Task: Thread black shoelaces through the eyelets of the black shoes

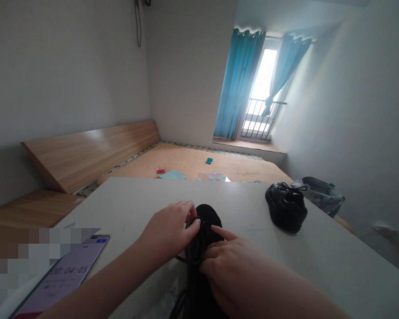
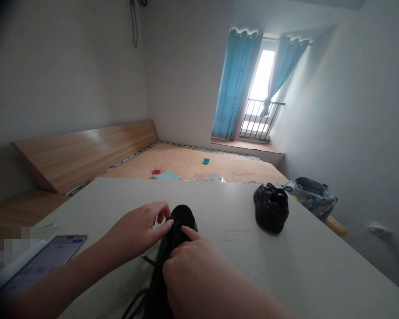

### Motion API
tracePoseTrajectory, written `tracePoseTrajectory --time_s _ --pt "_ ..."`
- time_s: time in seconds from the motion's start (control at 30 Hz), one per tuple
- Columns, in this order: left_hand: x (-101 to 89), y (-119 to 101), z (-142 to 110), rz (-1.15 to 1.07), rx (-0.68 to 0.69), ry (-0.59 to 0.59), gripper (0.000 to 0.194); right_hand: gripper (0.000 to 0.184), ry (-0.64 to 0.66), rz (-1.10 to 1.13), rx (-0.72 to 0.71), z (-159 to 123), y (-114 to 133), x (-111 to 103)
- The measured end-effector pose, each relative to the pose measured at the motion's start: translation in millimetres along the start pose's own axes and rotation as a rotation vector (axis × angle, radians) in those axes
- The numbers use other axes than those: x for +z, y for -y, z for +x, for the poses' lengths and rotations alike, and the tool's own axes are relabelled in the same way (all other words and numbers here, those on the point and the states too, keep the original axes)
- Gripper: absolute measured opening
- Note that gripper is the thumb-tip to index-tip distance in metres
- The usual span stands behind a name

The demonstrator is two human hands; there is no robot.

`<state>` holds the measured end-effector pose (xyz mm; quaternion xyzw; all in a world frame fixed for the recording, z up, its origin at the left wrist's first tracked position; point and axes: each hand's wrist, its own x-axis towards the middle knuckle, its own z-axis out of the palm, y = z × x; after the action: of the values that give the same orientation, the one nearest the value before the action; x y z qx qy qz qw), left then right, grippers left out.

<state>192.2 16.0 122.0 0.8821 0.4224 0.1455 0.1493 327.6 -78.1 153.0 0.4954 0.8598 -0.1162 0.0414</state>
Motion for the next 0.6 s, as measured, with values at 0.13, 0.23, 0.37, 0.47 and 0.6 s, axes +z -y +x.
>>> tracePoseTrajectory --time_s 0.13,0.23,0.37,0.47,0.6 --pt "-6.1 3.6 1.2 -0.130 0.108 0.023 0.017 0.021 0.003 -0.002 0.017 -0.3 -1.2 -3.2" --pt "-8.8 0.7 -1.8 -0.134 0.242 0.079 0.017 0.023 0.018 0.052 0.025 -3.1 -2.0 -8.6" --pt "-12.1 0.8 -6.1 -0.026 0.265 0.149 0.030 0.021 -0.065 0.092 0.011 -4.8 -6.7 -10.7" --pt "-17.4 6.5 -8.4 0.014 0.190 0.175 0.036 0.022 -0.220 0.172 -0.017 -11.5 -11.9 -15.0" --pt "-26.7 11.7 -10.3 0.117 0.042 0.189 0.039 0.018 -0.539 0.286 -0.007 -38.4 -18.7 -10.5"
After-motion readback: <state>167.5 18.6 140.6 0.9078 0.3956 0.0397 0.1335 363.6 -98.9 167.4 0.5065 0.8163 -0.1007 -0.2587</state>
